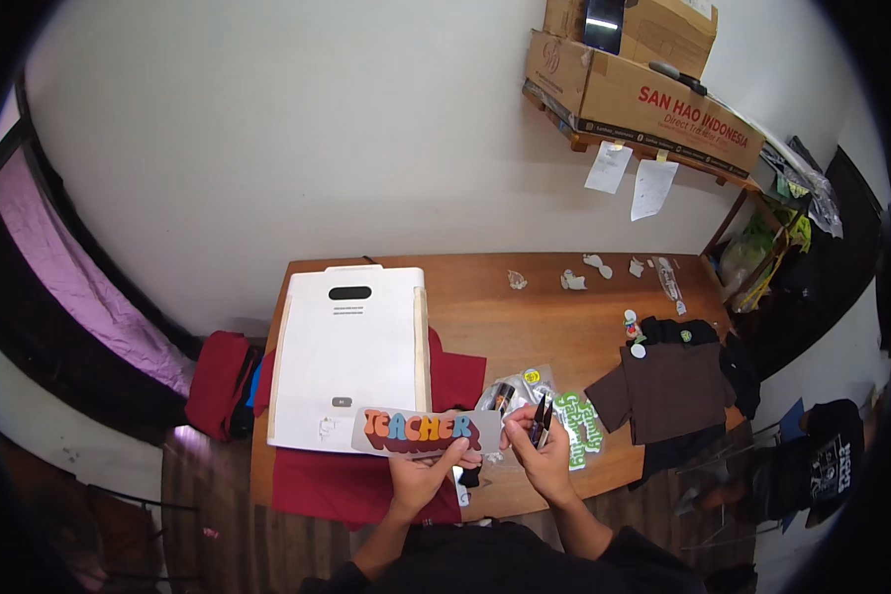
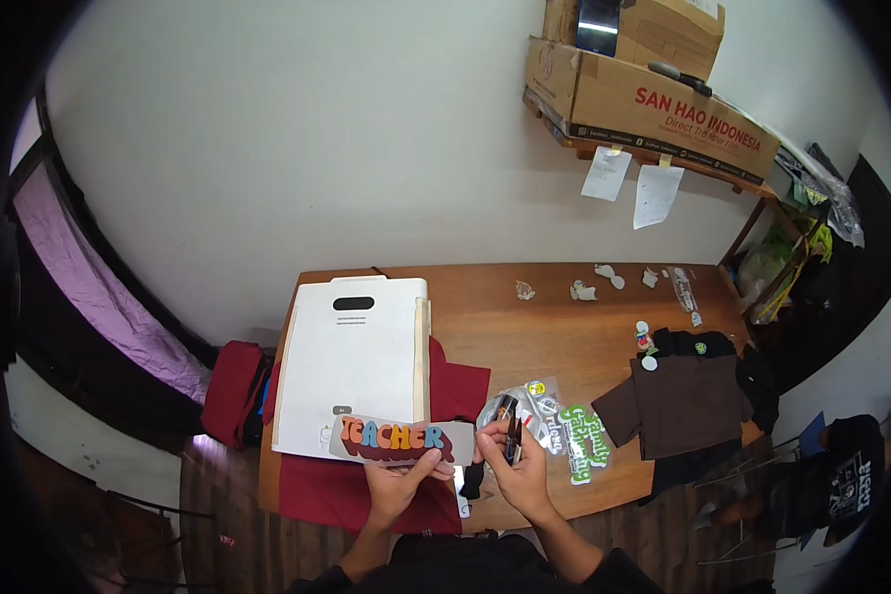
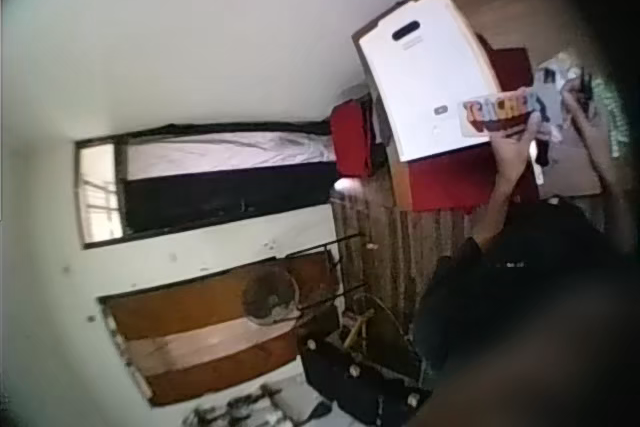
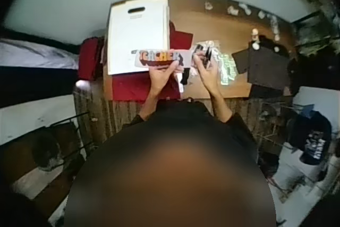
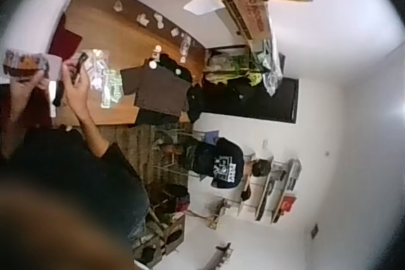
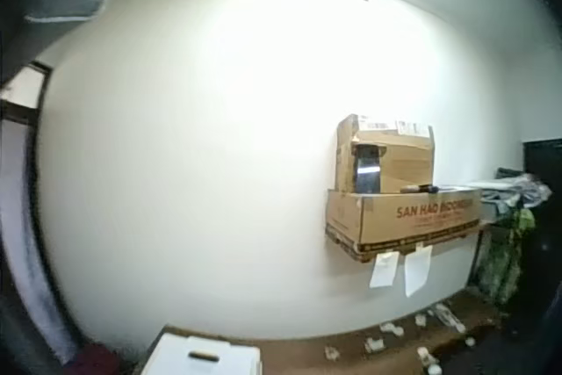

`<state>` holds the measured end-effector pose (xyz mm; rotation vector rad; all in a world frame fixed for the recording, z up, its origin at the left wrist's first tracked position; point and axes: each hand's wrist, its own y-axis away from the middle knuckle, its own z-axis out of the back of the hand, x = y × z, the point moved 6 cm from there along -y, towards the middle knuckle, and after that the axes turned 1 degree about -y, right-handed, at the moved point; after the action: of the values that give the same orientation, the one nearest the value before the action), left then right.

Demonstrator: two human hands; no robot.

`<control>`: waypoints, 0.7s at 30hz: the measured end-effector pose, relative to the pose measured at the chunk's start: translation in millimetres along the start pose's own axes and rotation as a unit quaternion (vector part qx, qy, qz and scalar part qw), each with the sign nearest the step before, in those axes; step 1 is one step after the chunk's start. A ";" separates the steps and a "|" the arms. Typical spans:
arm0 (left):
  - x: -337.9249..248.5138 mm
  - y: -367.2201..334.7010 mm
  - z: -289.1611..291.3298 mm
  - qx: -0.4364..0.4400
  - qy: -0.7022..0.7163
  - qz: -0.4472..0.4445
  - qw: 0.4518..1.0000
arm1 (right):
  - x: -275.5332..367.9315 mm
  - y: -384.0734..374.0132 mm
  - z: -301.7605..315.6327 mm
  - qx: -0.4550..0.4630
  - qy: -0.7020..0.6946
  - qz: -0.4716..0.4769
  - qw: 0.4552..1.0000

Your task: Trimming the edges of a printed sticker using scissors.

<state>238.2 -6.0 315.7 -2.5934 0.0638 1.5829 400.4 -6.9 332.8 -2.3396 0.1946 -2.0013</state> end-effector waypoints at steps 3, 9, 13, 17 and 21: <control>-2.9 -6.2 4.1 0.002 -0.001 -0.022 1.000 | 6.7 -2.6 -6.9 0.029 -0.024 -0.018 0.999; -8.6 -21.6 3.9 0.029 0.013 -0.022 0.999 | 12.9 -11.7 -14.8 -0.005 0.002 -0.001 1.000; -11.4 -27.2 -0.3 0.060 -0.003 -0.030 0.998 | 18.0 -15.2 -18.1 -0.009 -0.003 0.036 0.999; -20.7 -31.5 -15.0 0.083 -0.059 -0.019 0.995 | 26.6 -16.4 -20.2 -0.011 0.015 0.057 0.998; -19.3 -30.9 -17.7 0.108 -0.077 -0.053 0.990 | 27.7 -12.7 -13.4 -0.024 -0.006 0.069 0.997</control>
<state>247.8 22.4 342.9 -2.2677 0.0771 1.6343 392.0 2.5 363.6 -2.2959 0.3954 -1.9384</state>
